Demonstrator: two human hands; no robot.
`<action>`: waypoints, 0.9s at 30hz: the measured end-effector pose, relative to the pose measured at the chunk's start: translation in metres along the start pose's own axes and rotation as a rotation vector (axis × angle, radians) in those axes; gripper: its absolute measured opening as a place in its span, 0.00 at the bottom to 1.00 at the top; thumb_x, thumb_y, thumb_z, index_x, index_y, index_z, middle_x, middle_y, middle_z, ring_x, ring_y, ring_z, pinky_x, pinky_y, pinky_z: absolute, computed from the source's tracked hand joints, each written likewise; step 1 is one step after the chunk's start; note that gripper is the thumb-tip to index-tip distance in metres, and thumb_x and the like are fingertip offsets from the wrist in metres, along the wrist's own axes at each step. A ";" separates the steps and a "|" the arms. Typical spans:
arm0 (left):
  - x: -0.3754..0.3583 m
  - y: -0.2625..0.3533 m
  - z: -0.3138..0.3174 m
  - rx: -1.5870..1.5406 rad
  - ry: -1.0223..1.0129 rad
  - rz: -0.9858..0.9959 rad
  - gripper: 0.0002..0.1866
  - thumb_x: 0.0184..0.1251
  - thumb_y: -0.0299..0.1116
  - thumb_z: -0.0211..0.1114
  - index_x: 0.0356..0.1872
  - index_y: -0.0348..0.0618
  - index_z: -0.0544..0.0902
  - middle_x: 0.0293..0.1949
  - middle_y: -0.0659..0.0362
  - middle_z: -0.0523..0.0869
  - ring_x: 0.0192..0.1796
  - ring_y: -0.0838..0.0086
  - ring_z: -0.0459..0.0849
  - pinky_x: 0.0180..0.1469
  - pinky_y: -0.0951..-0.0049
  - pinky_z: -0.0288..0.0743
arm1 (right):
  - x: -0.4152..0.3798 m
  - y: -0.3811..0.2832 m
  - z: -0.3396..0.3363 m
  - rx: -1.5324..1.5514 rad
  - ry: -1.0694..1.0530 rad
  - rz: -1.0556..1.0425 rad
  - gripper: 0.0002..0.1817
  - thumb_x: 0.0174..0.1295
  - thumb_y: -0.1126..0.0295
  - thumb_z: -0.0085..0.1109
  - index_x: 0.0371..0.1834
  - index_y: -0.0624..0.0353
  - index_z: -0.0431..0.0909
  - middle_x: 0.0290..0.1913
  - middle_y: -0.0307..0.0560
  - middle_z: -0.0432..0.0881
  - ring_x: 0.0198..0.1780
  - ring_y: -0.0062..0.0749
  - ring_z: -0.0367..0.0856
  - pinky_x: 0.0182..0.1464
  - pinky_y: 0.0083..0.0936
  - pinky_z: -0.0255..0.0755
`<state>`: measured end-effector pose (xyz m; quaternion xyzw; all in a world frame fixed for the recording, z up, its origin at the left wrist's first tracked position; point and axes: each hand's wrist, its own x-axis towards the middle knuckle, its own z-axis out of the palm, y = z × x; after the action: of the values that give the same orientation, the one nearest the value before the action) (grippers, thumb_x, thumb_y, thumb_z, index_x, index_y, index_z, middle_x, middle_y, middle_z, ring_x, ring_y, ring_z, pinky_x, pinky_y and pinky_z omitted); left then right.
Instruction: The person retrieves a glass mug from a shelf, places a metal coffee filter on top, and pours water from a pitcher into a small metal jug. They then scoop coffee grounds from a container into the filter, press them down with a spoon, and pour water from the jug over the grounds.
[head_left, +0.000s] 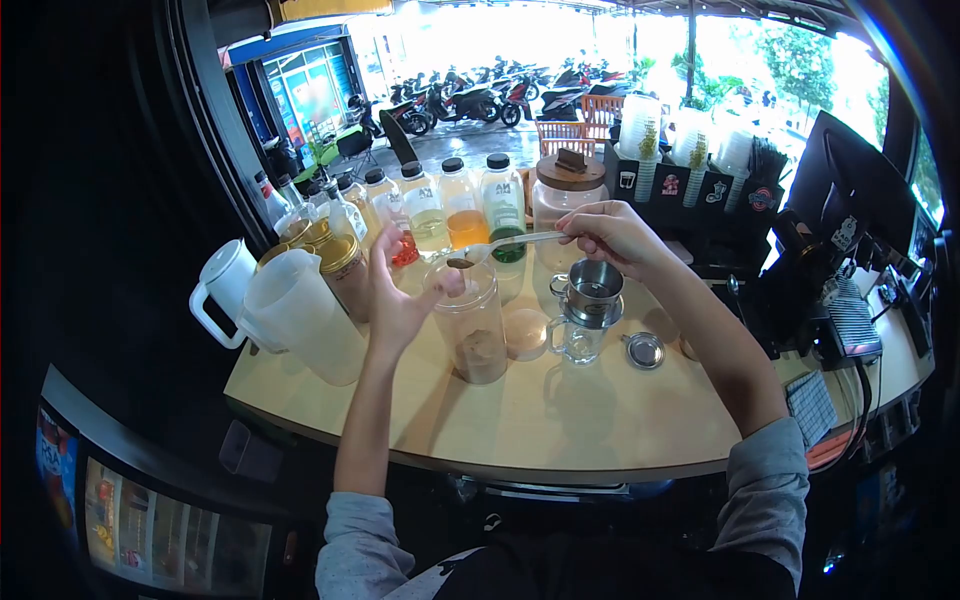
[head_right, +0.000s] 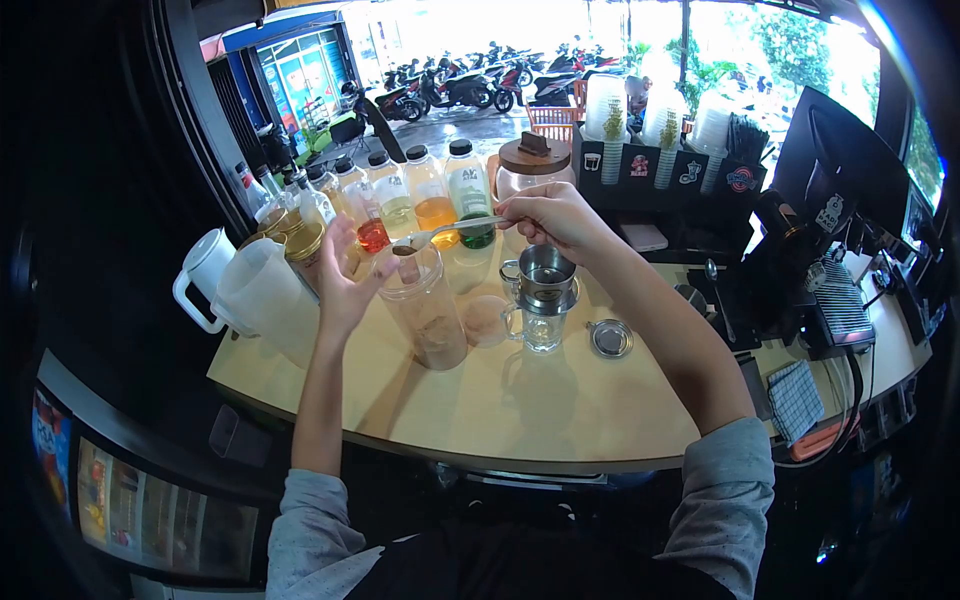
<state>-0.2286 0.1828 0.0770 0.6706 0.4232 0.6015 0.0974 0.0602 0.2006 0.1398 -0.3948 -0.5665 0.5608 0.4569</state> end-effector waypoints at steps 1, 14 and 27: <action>0.007 0.005 -0.002 0.001 0.001 0.003 0.49 0.41 0.43 0.78 0.64 0.37 0.59 0.58 0.47 0.69 0.61 0.59 0.69 0.64 0.60 0.60 | 0.001 0.001 -0.002 -0.007 0.004 -0.001 0.10 0.57 0.78 0.56 0.39 0.74 0.76 0.29 0.49 0.81 0.20 0.11 0.69 0.18 0.06 0.63; 0.039 0.040 -0.014 0.670 -0.202 0.699 0.10 0.44 0.26 0.68 0.27 0.47 0.75 0.44 0.63 0.76 0.55 0.68 0.73 0.63 0.56 0.62 | -0.002 0.006 0.001 -0.020 -0.005 -0.036 0.07 0.53 0.77 0.57 0.32 0.70 0.80 0.27 0.46 0.82 0.20 0.11 0.70 0.19 0.08 0.62; 0.042 0.025 -0.011 0.795 -0.351 0.655 0.15 0.47 0.22 0.65 0.39 0.50 0.78 0.48 0.63 0.76 0.57 0.68 0.72 0.68 0.55 0.55 | -0.005 0.011 -0.002 0.045 -0.009 -0.019 0.08 0.53 0.79 0.57 0.34 0.73 0.79 0.28 0.50 0.82 0.19 0.12 0.69 0.18 0.08 0.62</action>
<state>-0.2310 0.1923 0.1263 0.8427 0.3645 0.2732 -0.2869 0.0624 0.1968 0.1283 -0.3767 -0.5595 0.5706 0.4685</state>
